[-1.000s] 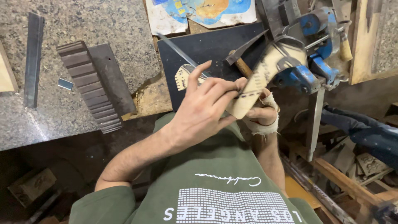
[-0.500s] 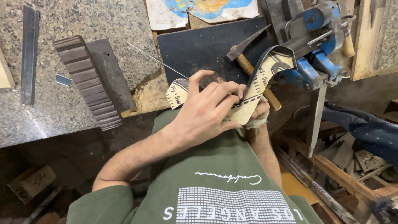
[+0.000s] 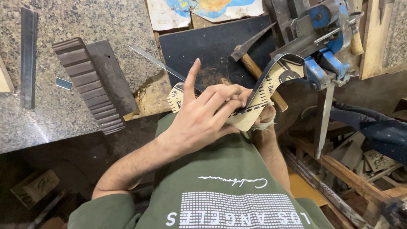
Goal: The person uses a manual press to bend a thin metal strip and repeatedly fits it against a curved wooden piece. They adjust the metal strip in the press, remove it, and compare it to the wooden template, repeating the process to refine the fit.
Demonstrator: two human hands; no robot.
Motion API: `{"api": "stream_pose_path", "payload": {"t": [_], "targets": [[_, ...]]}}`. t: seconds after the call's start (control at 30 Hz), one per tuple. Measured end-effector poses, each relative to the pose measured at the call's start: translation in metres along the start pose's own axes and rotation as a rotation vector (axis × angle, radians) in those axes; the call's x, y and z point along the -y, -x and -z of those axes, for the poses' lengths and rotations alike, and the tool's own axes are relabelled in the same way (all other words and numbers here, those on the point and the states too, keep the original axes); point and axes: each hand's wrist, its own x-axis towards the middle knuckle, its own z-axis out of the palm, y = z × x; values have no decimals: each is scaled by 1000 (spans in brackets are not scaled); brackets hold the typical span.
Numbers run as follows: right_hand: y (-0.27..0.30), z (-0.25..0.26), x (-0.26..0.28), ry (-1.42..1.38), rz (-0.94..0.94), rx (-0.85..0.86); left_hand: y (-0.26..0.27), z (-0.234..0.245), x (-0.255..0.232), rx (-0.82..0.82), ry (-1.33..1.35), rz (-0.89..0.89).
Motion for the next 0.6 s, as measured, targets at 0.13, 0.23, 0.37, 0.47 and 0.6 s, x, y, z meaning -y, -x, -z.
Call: {"api": "stream_pose_path", "payload": {"t": [0.13, 0.23, 0.37, 0.47, 0.6], "targets": [[-11, -12, 8, 161, 33, 44, 1, 2, 1, 19, -34, -25], [-19, -21, 14, 245, 35, 69, 3, 1, 0, 0, -56, -70], [-19, -27, 13, 197, 28, 15, 2, 0, 0, -19, -37, -103], [-15, -27, 14, 172, 23, -22, 1, 2, 4, -19, -25, -147], [-16, -30, 15, 213, 35, -34, -1, 3, 9, -31, 38, -162]]}}
